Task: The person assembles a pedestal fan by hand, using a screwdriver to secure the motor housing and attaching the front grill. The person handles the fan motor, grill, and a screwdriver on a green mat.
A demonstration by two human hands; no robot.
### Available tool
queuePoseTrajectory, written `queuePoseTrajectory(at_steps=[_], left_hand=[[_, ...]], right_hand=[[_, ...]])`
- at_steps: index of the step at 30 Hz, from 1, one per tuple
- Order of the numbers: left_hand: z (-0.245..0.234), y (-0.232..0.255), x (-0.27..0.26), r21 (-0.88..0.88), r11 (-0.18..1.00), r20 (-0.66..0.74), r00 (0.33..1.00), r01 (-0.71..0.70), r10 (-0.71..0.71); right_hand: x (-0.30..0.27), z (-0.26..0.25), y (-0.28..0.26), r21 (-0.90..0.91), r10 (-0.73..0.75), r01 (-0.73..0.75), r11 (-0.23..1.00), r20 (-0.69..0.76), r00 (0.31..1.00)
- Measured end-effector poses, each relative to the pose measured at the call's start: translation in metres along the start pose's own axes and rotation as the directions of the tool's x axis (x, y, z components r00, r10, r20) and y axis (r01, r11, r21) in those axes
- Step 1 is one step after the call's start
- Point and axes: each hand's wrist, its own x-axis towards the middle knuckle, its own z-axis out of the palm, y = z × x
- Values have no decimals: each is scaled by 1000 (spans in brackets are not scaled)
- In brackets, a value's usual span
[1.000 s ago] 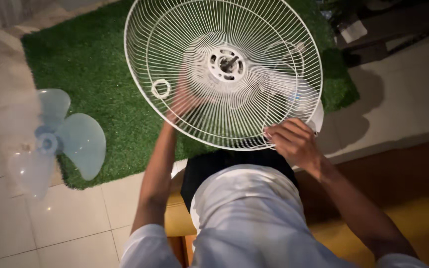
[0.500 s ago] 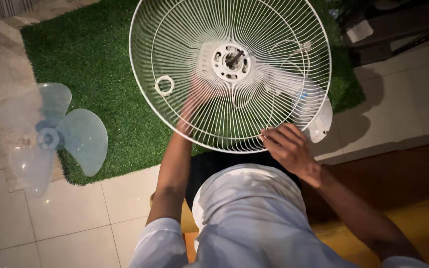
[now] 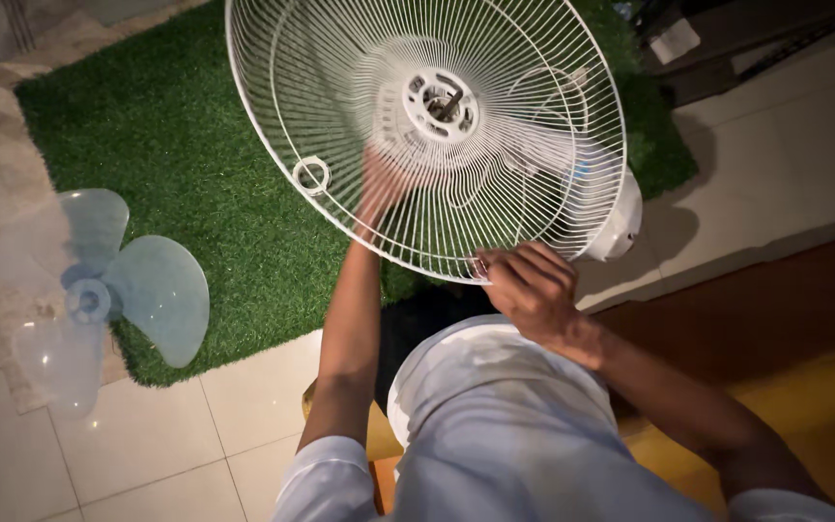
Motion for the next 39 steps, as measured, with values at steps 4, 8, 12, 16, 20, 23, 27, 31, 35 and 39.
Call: queuePoseTrajectory(at_steps=[4,8,12,16,20,23,27,31,35,39], left_hand=[[-1,1,0,-9,1000,-3,1000,-10,10],[-6,1,8,-14,999,-4,999,-34,34],[-4,-3,14,-21,999,-7,999,-37,37],[-4,-12,-2,-24,999,4,1000,-27,27],[-4,-16,-11,-32,999,18,999,-30,30],[-2,-12,-2,-51,998,16,999,-32,33],[-8,-13,-5,-60,998,-1,1000,-23,23],[-22,-18,-1,-53,998,-32,999,-38,36],[-8,-22,-18,-70,997,-21,999,-35,34],[-1,-22,-34,-74,996,-9,999,-43,42]], right_hand=[[11,7,-18,-50,74,-72,996,49,996],[17,36,-25,-150,96,-90,985,32,995],[18,42,-30,-193,231,-210,958,96,968],[35,51,-43,-159,228,-200,967,186,956],[46,64,-57,-78,182,-166,983,307,934],[46,78,-62,-50,89,-76,996,358,929],[41,95,-73,-105,23,11,994,316,949],[46,103,-77,-68,34,-17,998,248,968],[51,111,-88,-66,118,-103,992,276,954],[56,114,-99,-107,214,-187,977,391,895]])
